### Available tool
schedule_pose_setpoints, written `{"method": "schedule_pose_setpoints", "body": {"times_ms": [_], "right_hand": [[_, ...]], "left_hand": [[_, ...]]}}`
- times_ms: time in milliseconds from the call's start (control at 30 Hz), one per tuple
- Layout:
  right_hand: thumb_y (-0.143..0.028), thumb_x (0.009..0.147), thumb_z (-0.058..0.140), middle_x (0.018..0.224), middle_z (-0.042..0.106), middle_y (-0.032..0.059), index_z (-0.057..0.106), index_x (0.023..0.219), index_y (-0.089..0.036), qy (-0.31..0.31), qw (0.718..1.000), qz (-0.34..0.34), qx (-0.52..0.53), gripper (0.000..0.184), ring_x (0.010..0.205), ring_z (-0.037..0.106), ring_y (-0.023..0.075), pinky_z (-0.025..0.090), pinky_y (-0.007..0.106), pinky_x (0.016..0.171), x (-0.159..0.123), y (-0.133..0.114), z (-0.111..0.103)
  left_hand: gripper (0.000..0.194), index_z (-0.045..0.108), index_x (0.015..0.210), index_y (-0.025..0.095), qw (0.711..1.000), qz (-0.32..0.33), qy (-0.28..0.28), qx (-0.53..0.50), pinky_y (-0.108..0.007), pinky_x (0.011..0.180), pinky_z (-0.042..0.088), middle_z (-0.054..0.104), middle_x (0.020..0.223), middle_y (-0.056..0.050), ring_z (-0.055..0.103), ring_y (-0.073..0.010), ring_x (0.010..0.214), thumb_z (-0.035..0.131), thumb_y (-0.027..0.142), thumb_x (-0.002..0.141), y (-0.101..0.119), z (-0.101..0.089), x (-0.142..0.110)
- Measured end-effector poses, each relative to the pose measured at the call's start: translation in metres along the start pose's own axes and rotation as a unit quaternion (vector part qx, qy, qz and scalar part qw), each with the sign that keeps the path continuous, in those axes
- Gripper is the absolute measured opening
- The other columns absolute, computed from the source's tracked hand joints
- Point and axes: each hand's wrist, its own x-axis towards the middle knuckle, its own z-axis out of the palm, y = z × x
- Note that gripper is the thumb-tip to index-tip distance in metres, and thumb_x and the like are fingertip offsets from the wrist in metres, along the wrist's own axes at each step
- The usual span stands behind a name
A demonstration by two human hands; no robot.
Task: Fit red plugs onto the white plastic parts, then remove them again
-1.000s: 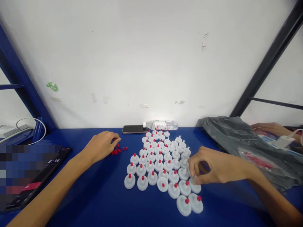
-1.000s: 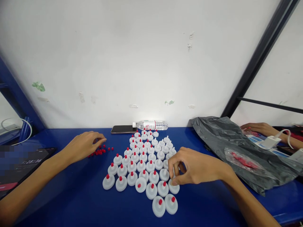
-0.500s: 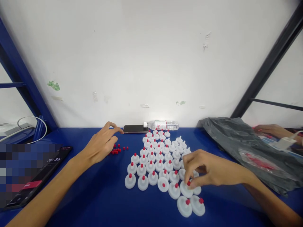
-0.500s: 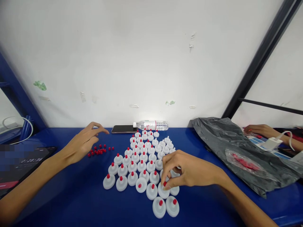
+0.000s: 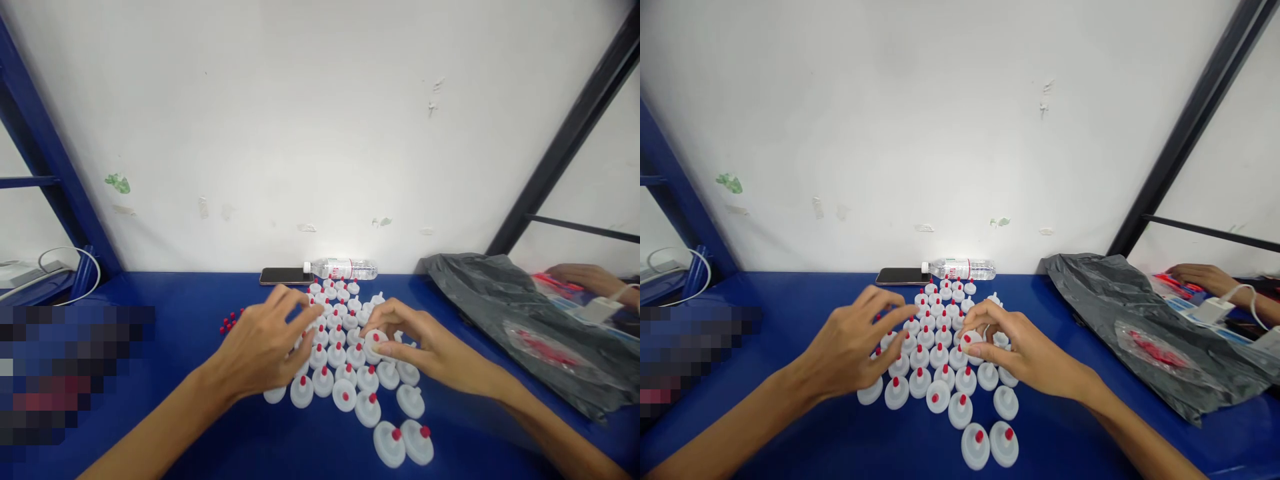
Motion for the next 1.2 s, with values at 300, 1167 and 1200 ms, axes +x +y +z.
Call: {"method": "schedule_pose_setpoints", "body": {"times_ms": [300, 1167, 1200], "right_hand": [[-0.036, 0.086, 0.078, 0.089, 0.072, -0.005, 0.048, 0.118, -0.03, -0.025, 0.999, -0.009, 0.029, 0.045, 0.078, 0.061, 0.0162, 0.046, 0.028, 0.07, 0.009, -0.01, 0.026], [-0.035, 0.094, 0.068, 0.108, 0.079, 0.0034, 0.068, 0.116, -0.027, 0.267, 0.927, -0.158, -0.212, 0.024, 0.093, 0.077, 0.0245, 0.063, 0.036, 0.085, 0.019, 0.014, 0.029], [-0.037, 0.094, 0.067, 0.11, 0.078, 0.0046, 0.069, 0.116, -0.026, 0.285, 0.92, -0.141, -0.229, 0.025, 0.095, 0.076, 0.0261, 0.062, 0.038, 0.087, 0.019, 0.019, 0.022]], "left_hand": [[0.04, 0.047, 0.138, 0.018, 0.989, 0.126, -0.042, 0.057, -0.028, 0.052, 0.051, 0.067, 0.095, -0.005, 0.062, -0.02, 0.08, 0.046, 0.016, 0.099, 0.033, 0.007, 0.0], [0.047, 0.045, 0.068, 0.022, 0.931, -0.336, -0.112, -0.091, -0.032, 0.059, 0.035, 0.056, 0.068, -0.002, 0.052, -0.018, 0.063, 0.023, 0.042, 0.104, -0.013, -0.005, -0.002], [0.048, 0.048, 0.071, 0.022, 0.918, -0.371, -0.123, -0.06, -0.033, 0.061, 0.037, 0.059, 0.071, -0.003, 0.054, -0.0195, 0.066, 0.022, 0.044, 0.104, -0.03, -0.01, -0.004]]}}
